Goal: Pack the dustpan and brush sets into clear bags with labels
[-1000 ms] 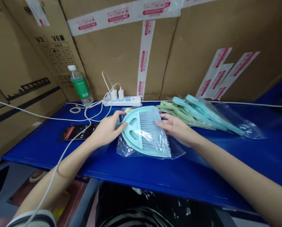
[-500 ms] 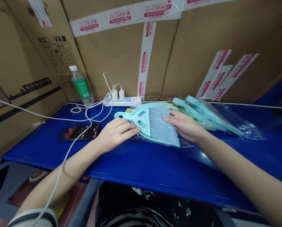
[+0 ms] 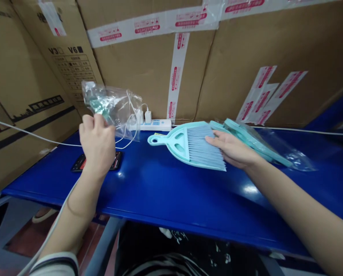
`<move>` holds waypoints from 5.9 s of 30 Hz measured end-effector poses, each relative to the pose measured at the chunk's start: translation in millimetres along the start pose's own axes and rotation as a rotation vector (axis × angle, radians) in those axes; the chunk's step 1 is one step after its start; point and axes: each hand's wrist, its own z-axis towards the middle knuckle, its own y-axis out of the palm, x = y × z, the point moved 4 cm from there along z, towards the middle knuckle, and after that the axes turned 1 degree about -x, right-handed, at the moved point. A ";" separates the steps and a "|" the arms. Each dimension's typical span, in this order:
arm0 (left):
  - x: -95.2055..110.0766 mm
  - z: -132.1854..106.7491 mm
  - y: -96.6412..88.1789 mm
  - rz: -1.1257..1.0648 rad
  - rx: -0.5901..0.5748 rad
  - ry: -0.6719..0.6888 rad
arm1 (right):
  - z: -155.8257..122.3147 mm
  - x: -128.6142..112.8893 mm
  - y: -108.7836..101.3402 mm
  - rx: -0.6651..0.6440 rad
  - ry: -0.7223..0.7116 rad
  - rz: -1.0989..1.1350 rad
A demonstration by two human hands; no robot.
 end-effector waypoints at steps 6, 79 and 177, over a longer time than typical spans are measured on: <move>-0.1 -8.0 22.7 0.607 -0.550 -0.186 | 7.8 25.1 4.8 -0.234 0.024 -0.132; 42.4 45.2 110.1 -0.401 -0.450 0.084 | -58.0 -5.8 50.7 -0.125 -0.450 -1.632; 86.1 -7.5 73.4 -0.056 -0.852 -0.005 | -73.9 16.8 82.3 -0.406 -0.928 -1.351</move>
